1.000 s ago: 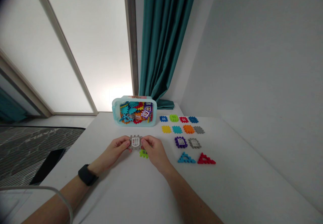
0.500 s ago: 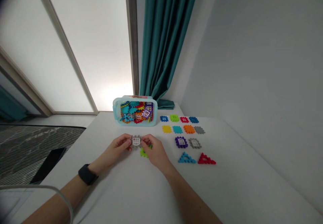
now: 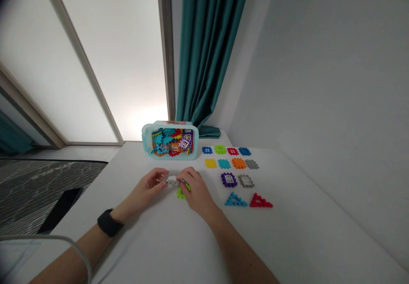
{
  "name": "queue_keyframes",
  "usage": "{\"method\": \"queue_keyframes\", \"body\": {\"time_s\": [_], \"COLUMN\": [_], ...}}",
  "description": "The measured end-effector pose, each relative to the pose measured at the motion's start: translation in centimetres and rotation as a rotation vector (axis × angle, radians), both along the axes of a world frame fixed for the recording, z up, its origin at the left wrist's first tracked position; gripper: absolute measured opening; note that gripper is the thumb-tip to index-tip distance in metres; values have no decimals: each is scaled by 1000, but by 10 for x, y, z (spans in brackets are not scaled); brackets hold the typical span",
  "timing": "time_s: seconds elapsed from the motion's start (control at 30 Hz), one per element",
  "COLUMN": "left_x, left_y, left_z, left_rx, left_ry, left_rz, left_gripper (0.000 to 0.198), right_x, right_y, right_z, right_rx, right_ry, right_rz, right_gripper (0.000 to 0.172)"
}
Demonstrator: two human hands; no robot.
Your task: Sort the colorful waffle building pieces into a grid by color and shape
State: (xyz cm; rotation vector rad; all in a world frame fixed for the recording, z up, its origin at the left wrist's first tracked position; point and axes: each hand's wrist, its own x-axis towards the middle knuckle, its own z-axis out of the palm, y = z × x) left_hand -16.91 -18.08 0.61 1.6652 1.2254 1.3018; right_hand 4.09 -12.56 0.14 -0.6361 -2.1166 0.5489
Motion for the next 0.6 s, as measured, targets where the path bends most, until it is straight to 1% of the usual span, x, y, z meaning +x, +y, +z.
{"method": "queue_keyframes", "body": {"time_s": [0.1,0.17,0.23,0.3,0.37,0.5,0.6], "left_x": [-1,-1,-2,-3,-4,-5,-3], "left_y": [-5,-8,-10,-10,-9,-8,-8], "left_z": [5,8,8,7,4,1,1], "left_rx": [225,347,414,438,441,459,476], "left_ry": [199,298,352,382,409,488,516], "left_rz": [91,103,100,109,126,175,187], "left_gripper": [33,35,36,38,40,44,45], "right_x": [0,-1,-1,0,1,4,7], "right_y": [-2,-4,-5,-4,-3,-2,-3], "right_z": [1,1,1,2,3,7,11], "right_rx": [-41,-66,-68,-43,2,92,120], "right_ry": [-34,-43,-35,-21,-12,-24,-33], "right_rz": [21,39,45,35,15,-10,-19], "right_gripper": [26,34,32,26,23,27,27]}}
